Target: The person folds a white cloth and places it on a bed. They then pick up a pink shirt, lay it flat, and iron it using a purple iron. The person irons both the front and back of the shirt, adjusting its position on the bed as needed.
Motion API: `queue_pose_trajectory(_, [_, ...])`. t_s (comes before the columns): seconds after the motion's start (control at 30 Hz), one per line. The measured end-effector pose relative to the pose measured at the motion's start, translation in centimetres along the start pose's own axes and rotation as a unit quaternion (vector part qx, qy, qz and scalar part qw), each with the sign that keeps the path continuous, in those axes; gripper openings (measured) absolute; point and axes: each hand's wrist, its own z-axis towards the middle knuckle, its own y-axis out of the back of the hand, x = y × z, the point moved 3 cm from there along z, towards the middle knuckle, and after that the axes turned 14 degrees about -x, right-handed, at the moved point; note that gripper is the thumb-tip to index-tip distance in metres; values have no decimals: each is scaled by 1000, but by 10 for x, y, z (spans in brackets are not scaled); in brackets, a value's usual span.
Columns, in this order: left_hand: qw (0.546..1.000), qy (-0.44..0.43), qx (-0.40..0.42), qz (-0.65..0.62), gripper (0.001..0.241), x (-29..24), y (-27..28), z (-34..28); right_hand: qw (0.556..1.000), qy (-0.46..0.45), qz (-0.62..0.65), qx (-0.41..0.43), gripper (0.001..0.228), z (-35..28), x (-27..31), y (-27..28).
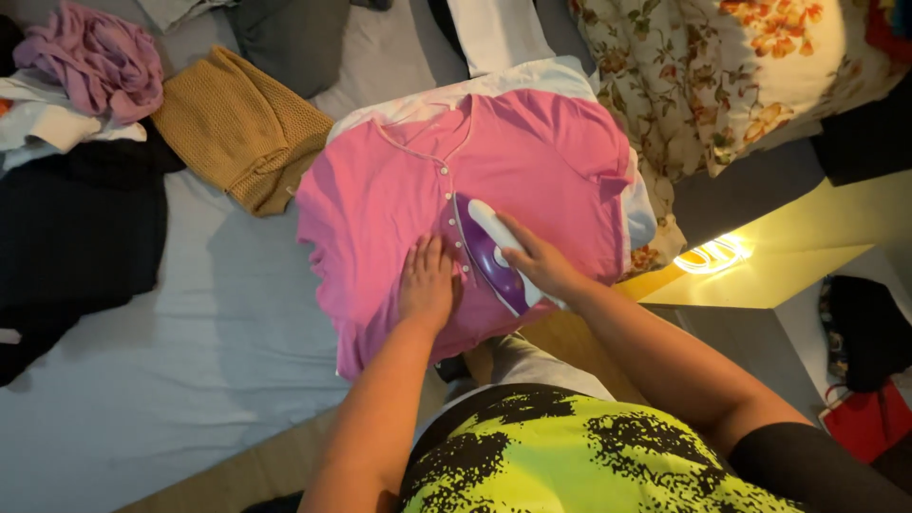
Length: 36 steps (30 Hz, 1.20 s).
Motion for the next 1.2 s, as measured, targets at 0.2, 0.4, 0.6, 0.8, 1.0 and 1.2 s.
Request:
queue_pose_trajectory(0.2, [993,-13,115,-16,74,-8,-4,0,998,23,52,-19,68,39,-1,-1])
queue_pose_trajectory(0.4, [986,-11,166,8,75,-2,-12,7,998,14,53,-21,62,111,-31,-28])
queue_pose_trajectory(0.6, [983,-14,185,-2,74,1,-16,-2,999,36,25,-28,68,52,31,0])
queue_pose_trajectory(0.8, [984,-19,177,21,79,3,-22,-5,996,5,-89,5,65,21,10,-2])
queue_pose_trajectory(1.0, [992,-35,122,-3,76,6,-25,-9,993,-10,-112,-31,65,62,59,-8])
queue_pose_trajectory(1.2, [993,-42,111,-24,75,3,-11,-7,997,11,-63,-50,65,83,53,-4])
